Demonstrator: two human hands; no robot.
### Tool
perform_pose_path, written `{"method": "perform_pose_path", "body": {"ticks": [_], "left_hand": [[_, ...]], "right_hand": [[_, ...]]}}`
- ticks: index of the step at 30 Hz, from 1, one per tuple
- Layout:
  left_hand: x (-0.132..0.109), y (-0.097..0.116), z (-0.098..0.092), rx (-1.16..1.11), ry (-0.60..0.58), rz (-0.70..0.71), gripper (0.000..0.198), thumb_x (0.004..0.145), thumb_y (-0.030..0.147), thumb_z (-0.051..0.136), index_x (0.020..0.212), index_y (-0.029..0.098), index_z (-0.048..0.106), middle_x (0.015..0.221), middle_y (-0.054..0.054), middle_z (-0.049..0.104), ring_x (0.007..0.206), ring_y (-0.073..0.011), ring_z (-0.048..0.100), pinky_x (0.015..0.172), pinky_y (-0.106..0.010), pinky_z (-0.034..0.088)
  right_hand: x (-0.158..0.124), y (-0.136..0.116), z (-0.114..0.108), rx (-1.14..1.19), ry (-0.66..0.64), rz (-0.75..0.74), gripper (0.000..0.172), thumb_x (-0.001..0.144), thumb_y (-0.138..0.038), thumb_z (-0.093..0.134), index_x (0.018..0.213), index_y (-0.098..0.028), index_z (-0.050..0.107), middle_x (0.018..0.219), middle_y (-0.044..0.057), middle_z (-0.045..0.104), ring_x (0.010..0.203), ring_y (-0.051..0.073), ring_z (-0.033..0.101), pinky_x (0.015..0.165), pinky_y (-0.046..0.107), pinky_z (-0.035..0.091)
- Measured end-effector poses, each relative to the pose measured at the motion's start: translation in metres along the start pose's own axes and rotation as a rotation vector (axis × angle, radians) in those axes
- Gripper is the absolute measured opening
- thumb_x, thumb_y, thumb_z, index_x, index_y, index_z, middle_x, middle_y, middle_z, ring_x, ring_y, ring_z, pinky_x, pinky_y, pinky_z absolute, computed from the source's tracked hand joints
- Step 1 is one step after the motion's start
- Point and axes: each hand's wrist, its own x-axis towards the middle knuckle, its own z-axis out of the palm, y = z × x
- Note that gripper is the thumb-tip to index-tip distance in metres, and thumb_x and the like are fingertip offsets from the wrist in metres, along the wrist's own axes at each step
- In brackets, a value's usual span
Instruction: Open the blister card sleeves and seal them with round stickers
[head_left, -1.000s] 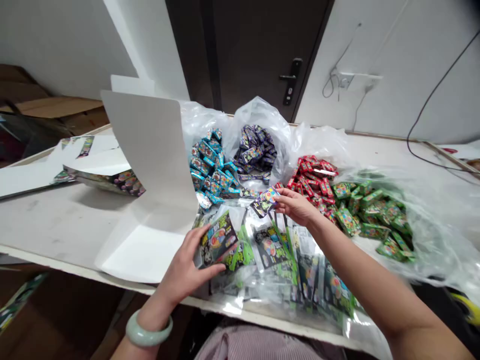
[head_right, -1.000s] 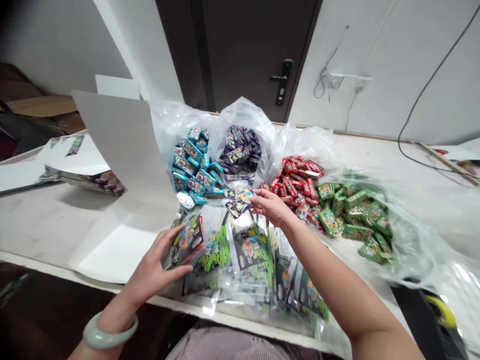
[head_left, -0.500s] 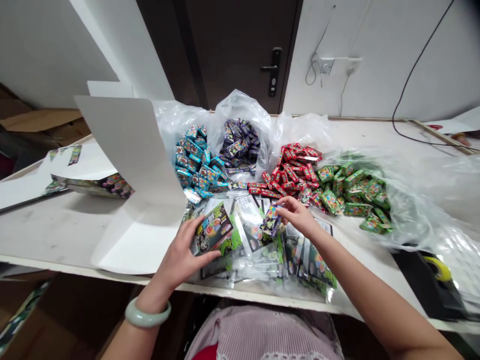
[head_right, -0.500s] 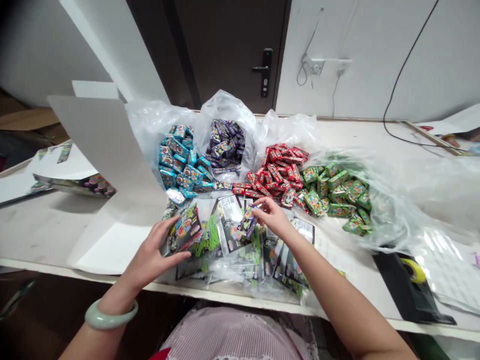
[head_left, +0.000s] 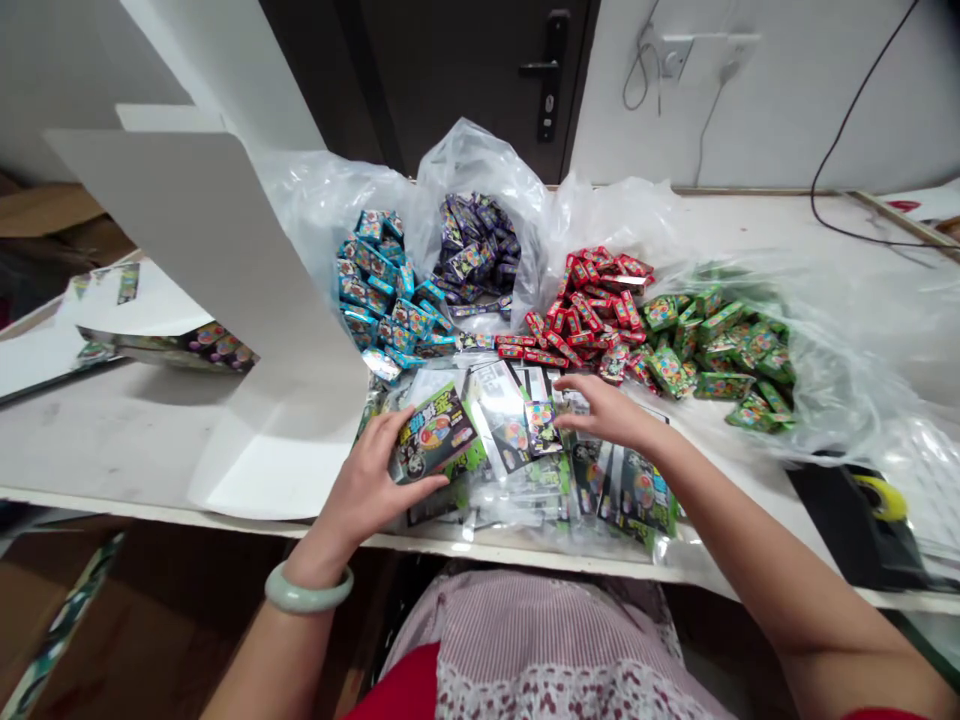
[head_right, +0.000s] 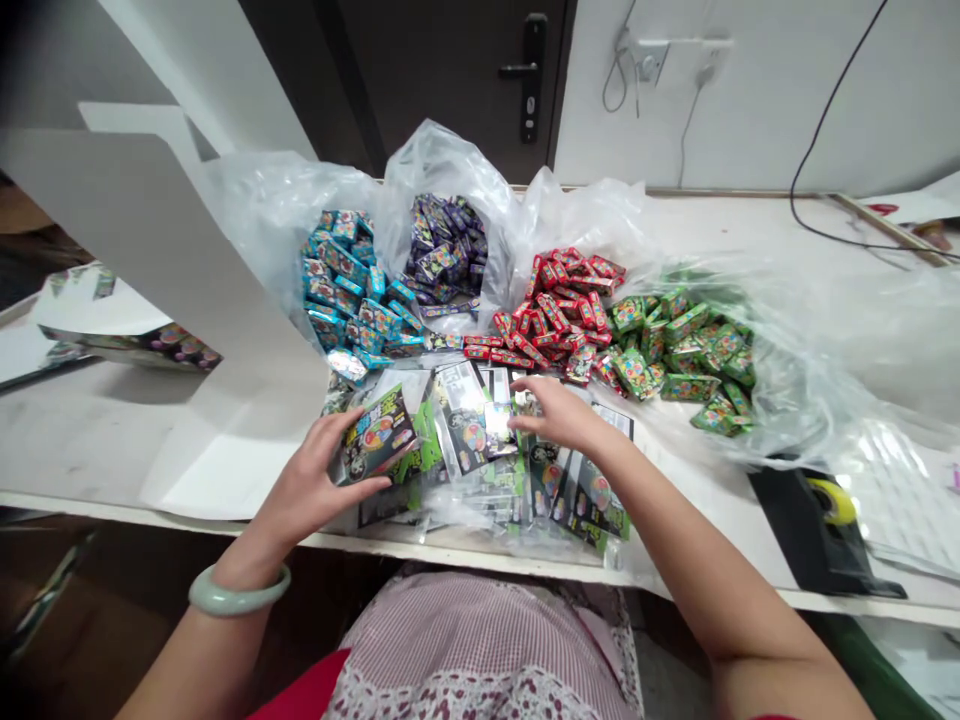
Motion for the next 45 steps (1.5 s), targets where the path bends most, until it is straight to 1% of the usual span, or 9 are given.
{"method": "perform_pose_path", "body": {"ticks": [3,5,8,11,19,31,36,41,45], "left_hand": [[0.003,0.004,0.003,-0.019,-0.033,0.056,0.080,0.074,0.055,0.070,0.139,0.024,0.034,0.128,-0.010,0.046,0.121,-0.0298,0.048,0.104,-0.047,0.042],[0.006,0.007,0.005,-0.015,-0.054,0.109,0.082,0.074,0.054,0.072,0.140,0.024,0.033,0.130,-0.011,0.045,0.122,-0.0304,0.047,0.104,-0.048,0.041],[0.006,0.012,0.006,0.034,-0.053,0.157,0.085,0.072,0.051,0.074,0.141,0.024,0.032,0.131,-0.012,0.045,0.122,-0.0314,0.046,0.104,-0.049,0.041],[0.006,0.017,0.005,0.083,-0.029,0.173,0.090,0.068,0.050,0.078,0.141,0.023,0.033,0.130,-0.013,0.045,0.121,-0.0323,0.046,0.103,-0.049,0.041],[0.016,0.030,0.009,0.050,-0.097,0.293,0.096,0.067,0.056,0.076,0.144,0.022,0.031,0.132,-0.014,0.045,0.123,-0.0332,0.045,0.105,-0.048,0.038],[0.011,0.033,0.017,-0.105,-0.199,0.204,0.094,0.065,0.057,0.077,0.141,0.020,0.035,0.132,-0.015,0.045,0.124,-0.0311,0.045,0.107,-0.046,0.039],[0.011,0.033,0.019,-0.106,-0.161,0.192,0.092,0.066,0.056,0.077,0.141,0.022,0.035,0.129,-0.014,0.046,0.122,-0.0306,0.046,0.105,-0.048,0.040],[0.009,0.033,0.022,-0.038,-0.052,0.145,0.094,0.064,0.054,0.079,0.141,0.023,0.035,0.129,-0.015,0.047,0.122,-0.0334,0.046,0.105,-0.052,0.039],[0.007,0.030,0.021,-0.063,-0.050,0.140,0.097,0.062,0.052,0.081,0.141,0.022,0.035,0.131,-0.015,0.046,0.124,-0.0336,0.045,0.107,-0.052,0.037]], "right_hand": [[-0.012,0.001,0.008,-0.114,-0.123,-0.172,0.083,0.062,-0.046,0.083,0.134,-0.022,0.050,0.145,0.015,0.044,0.137,0.036,0.033,0.108,0.053,0.030],[-0.015,-0.002,0.012,-0.137,-0.104,-0.204,0.081,0.063,-0.041,0.082,0.135,-0.021,0.050,0.141,0.017,0.047,0.133,0.037,0.037,0.107,0.056,0.030],[-0.021,-0.013,0.006,-0.027,0.101,-0.241,0.067,0.070,-0.032,0.075,0.131,-0.020,0.050,0.131,0.015,0.053,0.122,0.031,0.049,0.103,0.051,0.037],[-0.032,-0.033,-0.017,0.070,0.266,-0.323,0.068,0.073,-0.033,0.072,0.135,-0.024,0.045,0.133,0.013,0.051,0.125,0.030,0.046,0.105,0.049,0.038],[-0.037,-0.076,-0.048,-0.291,-0.102,-0.473,0.066,0.074,-0.032,0.072,0.135,-0.025,0.049,0.134,0.012,0.052,0.118,0.032,0.049,0.099,0.050,0.042],[-0.023,-0.072,-0.037,-0.196,-0.104,-0.445,0.069,0.070,-0.038,0.079,0.129,-0.017,0.050,0.122,0.016,0.053,0.111,0.030,0.052,0.094,0.043,0.047],[-0.023,-0.064,-0.024,-0.014,-0.059,-0.446,0.090,0.066,-0.056,0.078,0.139,-0.022,0.039,0.135,0.016,0.045,0.124,0.032,0.046,0.102,0.045,0.042],[-0.035,-0.075,-0.005,0.051,0.140,-0.307,0.041,0.092,-0.038,0.055,0.132,-0.026,0.048,0.113,0.010,0.064,0.106,0.028,0.058,0.092,0.046,0.045],[-0.033,-0.080,0.002,0.210,0.151,-0.266,0.031,0.094,-0.033,0.050,0.124,-0.027,0.056,0.103,0.008,0.069,0.096,0.025,0.062,0.087,0.044,0.047]]}}
